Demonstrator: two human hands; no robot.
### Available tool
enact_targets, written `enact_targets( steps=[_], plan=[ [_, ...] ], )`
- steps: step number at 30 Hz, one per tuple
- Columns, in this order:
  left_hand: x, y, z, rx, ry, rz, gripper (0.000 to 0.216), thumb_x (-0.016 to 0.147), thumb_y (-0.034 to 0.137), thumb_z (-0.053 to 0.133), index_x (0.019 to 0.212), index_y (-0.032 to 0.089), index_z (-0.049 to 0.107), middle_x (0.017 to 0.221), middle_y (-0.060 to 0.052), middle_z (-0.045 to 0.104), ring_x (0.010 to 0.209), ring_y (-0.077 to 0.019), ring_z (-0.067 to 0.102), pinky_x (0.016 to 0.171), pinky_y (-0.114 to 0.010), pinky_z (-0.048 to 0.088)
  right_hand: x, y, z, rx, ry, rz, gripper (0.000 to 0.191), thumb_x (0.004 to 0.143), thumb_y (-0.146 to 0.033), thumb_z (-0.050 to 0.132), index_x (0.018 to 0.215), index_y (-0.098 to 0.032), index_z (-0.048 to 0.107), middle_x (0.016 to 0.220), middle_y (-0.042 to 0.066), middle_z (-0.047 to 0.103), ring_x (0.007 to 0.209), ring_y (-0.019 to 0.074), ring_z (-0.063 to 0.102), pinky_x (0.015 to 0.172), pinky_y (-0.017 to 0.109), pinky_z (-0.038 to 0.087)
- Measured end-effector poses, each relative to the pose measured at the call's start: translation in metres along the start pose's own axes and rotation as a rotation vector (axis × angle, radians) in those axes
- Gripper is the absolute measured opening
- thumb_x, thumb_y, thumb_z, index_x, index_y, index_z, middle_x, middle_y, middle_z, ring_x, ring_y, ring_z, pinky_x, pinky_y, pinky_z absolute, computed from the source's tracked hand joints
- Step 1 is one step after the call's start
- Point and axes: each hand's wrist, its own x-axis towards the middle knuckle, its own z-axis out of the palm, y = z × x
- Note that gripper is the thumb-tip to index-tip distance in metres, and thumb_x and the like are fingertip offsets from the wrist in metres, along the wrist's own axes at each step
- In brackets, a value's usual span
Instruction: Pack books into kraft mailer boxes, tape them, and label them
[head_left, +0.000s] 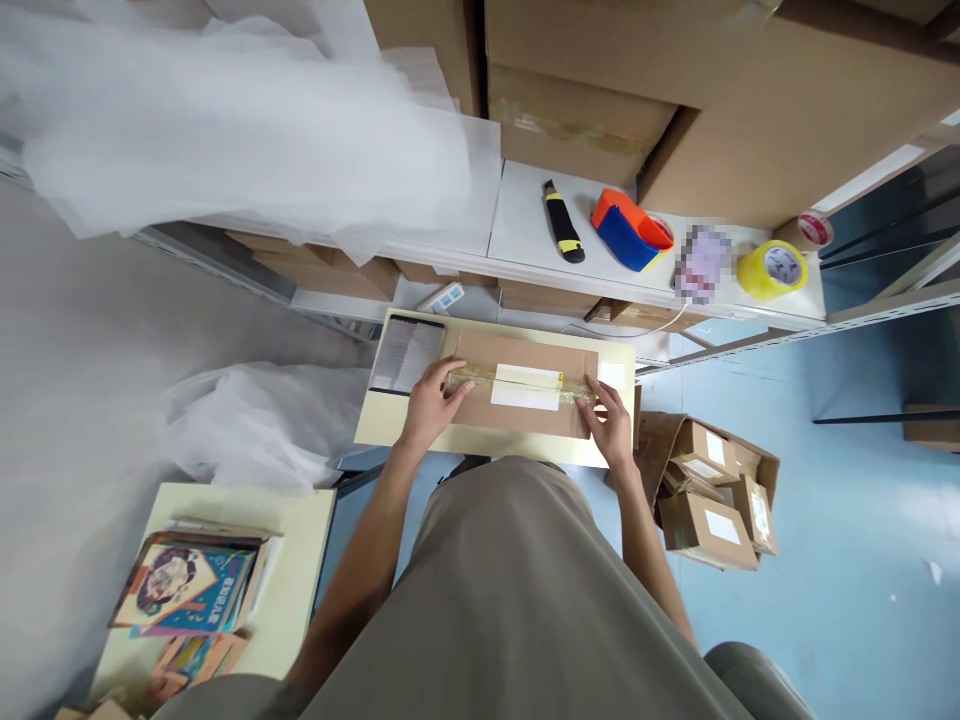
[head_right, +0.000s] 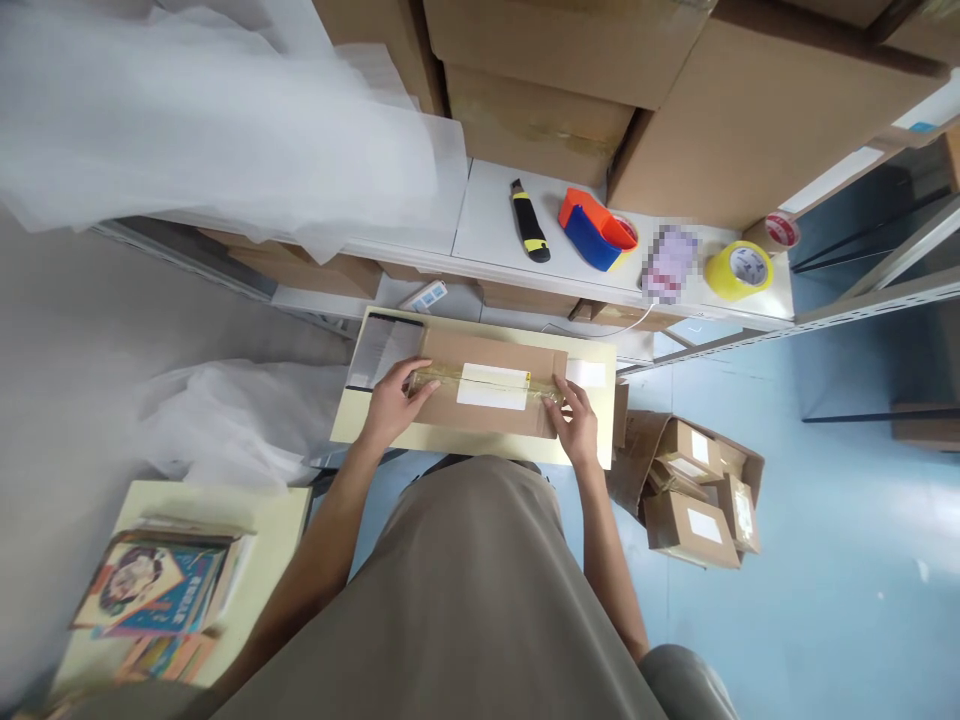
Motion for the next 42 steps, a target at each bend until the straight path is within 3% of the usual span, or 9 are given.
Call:
enact_targets(
  steps=[10,16,21,29,42],
  plan=[
    [0.006,0.006,0.002,-0.02,0.176,0.155,0.037,0.105,0.044,0.068,0.137,0.026,0.073,0.144,-0.012,0.07,0.137,-0.0293,0.067,0.104,-0.04,0.061,0.014,0.004,-0.012,0.073,0.234,-0.136,0.054,0.106,-0.06,0.065,0.144,-0.026,0.078,0.146,0.015,0.071,0.101,0.0231,0.075,0.088,0.04,0.072],
    [0.012,-0.018,0.027,-0.034,0.204,0.162,0.037,0.104,0.047,0.07,0.132,0.025,0.075,0.136,-0.013,0.073,0.125,-0.0287,0.073,0.099,-0.04,0.063,0.024,0.023,0.008,0.086,0.205,-0.099,0.054,0.106,-0.059,0.064,0.145,-0.025,0.078,0.145,0.016,0.072,0.09,0.0205,0.074,0.082,0.039,0.071],
    [0.025,-0.023,0.038,-0.056,0.252,0.193,0.037,0.106,0.047,0.067,0.134,0.024,0.076,0.137,-0.013,0.074,0.133,-0.0294,0.07,0.115,-0.045,0.058,0.039,0.026,0.014,0.088,0.236,-0.102,0.053,0.108,-0.057,0.061,0.147,-0.025,0.076,0.147,0.016,0.072,0.089,0.0197,0.073,0.089,0.04,0.068],
    [0.065,-0.021,0.04,-0.057,0.275,0.197,0.037,0.106,0.047,0.068,0.132,0.023,0.077,0.135,-0.013,0.075,0.129,-0.0299,0.071,0.111,-0.044,0.059,0.08,0.022,0.009,0.122,0.235,-0.134,0.055,0.105,-0.058,0.063,0.143,-0.021,0.078,0.144,0.017,0.075,0.084,0.0191,0.069,0.074,0.034,0.063],
    [0.058,-0.021,0.04,-0.091,0.292,0.185,0.038,0.106,0.05,0.068,0.13,0.023,0.08,0.133,-0.013,0.076,0.125,-0.0296,0.073,0.102,-0.041,0.062,0.071,0.021,0.01,0.091,0.239,-0.112,0.059,0.107,-0.063,0.058,0.143,-0.021,0.078,0.144,0.019,0.077,0.086,0.022,0.072,0.082,0.038,0.063]
  ],
)
